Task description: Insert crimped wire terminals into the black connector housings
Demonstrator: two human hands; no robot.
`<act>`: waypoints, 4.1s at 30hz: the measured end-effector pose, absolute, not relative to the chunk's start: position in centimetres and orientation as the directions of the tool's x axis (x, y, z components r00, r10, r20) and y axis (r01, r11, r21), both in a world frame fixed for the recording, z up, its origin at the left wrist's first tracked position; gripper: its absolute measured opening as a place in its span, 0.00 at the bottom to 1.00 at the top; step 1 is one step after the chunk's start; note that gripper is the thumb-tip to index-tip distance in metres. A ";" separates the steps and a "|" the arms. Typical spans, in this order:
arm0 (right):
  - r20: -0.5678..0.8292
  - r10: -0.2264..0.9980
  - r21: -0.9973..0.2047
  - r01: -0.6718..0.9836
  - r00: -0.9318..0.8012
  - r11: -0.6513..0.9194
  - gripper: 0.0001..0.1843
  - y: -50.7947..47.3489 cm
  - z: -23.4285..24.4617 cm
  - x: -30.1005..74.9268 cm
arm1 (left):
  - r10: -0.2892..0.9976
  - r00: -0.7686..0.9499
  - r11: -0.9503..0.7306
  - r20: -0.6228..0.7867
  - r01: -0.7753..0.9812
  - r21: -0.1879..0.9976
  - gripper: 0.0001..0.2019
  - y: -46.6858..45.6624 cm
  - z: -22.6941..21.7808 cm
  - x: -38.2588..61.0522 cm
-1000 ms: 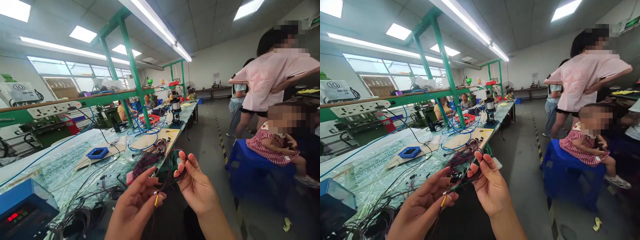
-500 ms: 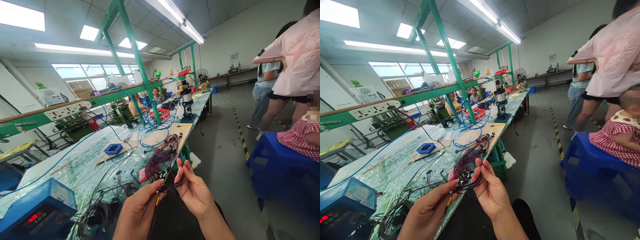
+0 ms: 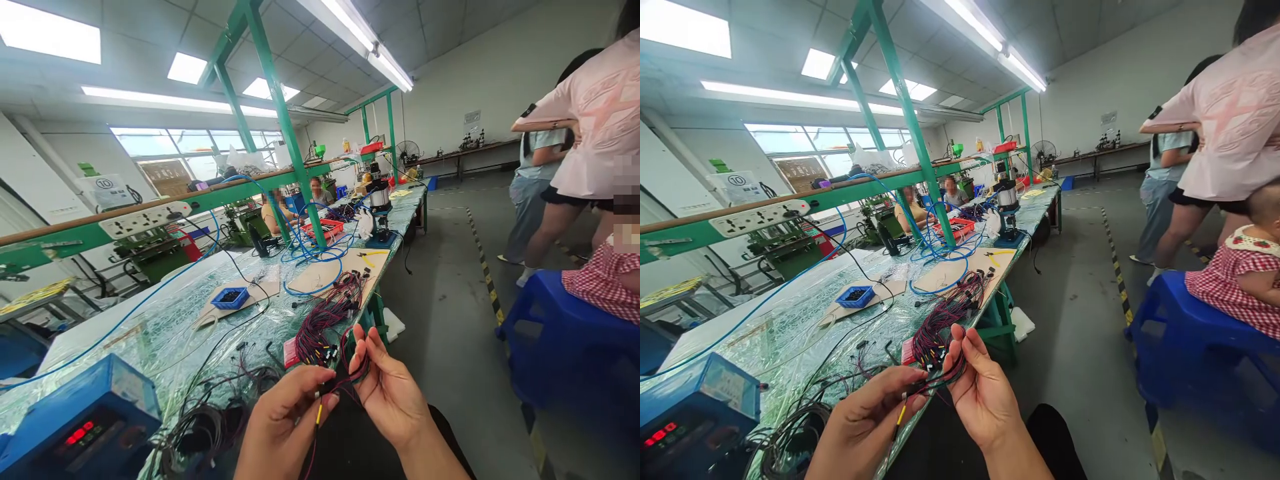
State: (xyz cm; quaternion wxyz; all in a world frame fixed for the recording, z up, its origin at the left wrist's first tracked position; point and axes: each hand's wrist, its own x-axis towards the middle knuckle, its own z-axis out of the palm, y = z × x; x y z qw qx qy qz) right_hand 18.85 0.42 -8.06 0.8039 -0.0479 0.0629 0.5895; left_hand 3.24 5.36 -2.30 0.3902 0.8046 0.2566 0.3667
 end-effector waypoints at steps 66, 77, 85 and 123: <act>-0.107 0.992 -0.978 -0.187 0.067 -0.093 0.18 -5.2 -10.6 17.7 | 0.745 0.658 -0.326 -0.106 0.499 0.803 0.15 7.8 0.3 -1.3; -0.009 0.999 -0.990 -0.142 0.044 -0.002 0.24 -4.9 -9.8 17.1 | 0.517 0.779 -0.241 -0.354 0.529 0.814 0.13 8.1 0.8 0.7; -0.042 0.994 -0.998 0.033 0.100 -0.046 0.14 -6.0 -9.2 16.8 | 0.543 0.772 -0.215 -0.330 0.508 0.834 0.11 8.2 0.7 1.0; 0.137 0.990 -0.968 0.207 -0.035 0.141 0.18 -4.9 -4.5 18.1 | 0.370 0.909 -0.177 -0.193 0.273 0.946 0.06 9.1 2.0 2.2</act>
